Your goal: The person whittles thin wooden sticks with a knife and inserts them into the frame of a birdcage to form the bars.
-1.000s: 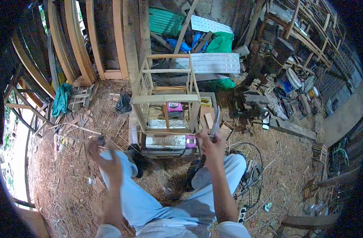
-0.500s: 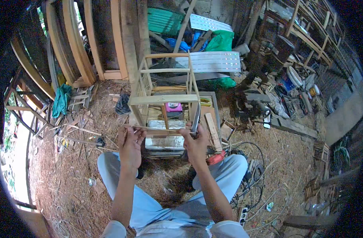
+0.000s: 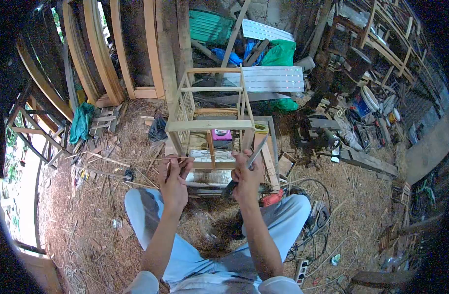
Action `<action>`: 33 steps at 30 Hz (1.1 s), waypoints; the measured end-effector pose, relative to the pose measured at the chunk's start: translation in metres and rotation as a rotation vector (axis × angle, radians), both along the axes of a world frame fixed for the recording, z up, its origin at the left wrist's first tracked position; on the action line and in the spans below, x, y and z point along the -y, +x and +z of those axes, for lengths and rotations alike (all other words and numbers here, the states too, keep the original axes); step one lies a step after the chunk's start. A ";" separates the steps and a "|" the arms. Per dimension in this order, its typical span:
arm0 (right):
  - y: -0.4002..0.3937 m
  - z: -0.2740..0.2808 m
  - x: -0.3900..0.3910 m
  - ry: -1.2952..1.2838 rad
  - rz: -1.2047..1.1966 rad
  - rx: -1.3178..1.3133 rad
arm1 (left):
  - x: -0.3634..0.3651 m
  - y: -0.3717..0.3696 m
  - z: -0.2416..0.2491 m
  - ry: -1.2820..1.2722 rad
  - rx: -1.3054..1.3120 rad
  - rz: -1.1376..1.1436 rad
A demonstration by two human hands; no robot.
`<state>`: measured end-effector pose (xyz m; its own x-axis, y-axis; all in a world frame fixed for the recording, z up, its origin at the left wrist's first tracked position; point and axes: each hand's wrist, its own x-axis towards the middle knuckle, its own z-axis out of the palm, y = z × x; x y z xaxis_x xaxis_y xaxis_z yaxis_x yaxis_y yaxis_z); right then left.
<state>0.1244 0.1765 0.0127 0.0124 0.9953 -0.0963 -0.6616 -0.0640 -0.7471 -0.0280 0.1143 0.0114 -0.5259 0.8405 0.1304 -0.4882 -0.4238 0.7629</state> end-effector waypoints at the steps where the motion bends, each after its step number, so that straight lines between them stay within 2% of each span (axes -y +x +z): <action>1: -0.002 -0.002 0.003 -0.004 0.022 0.033 | -0.004 0.002 -0.003 -0.004 0.013 0.039; 2: -0.005 -0.003 0.004 -0.002 0.014 0.036 | -0.006 0.004 -0.006 -0.009 0.026 0.073; 5: -0.013 -0.011 0.005 -0.105 0.175 -0.224 | -0.012 0.012 -0.004 -0.026 0.030 0.034; 10: -0.023 -0.010 -0.005 -0.157 0.162 -0.263 | -0.021 0.011 -0.011 -0.036 -0.005 0.043; 14: -0.036 -0.021 -0.013 -0.265 0.126 -0.434 | -0.024 0.011 -0.015 -0.037 0.049 -0.002; 17: -0.039 -0.023 -0.016 -0.291 0.229 -0.569 | -0.027 0.007 -0.018 -0.066 0.089 0.020; 23: -0.039 -0.020 -0.017 -0.377 0.238 -0.513 | -0.036 -0.006 -0.030 -0.023 0.178 0.037; 33: -0.035 -0.028 -0.029 -0.371 0.220 -0.520 | -0.046 -0.004 -0.031 -0.060 0.253 -0.002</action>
<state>0.0898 0.2055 -0.0150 -0.3272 0.8692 -0.3707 -0.8712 -0.4294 -0.2380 -0.0325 0.1602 -0.0193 -0.5336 0.8439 -0.0558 -0.6679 -0.3800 0.6400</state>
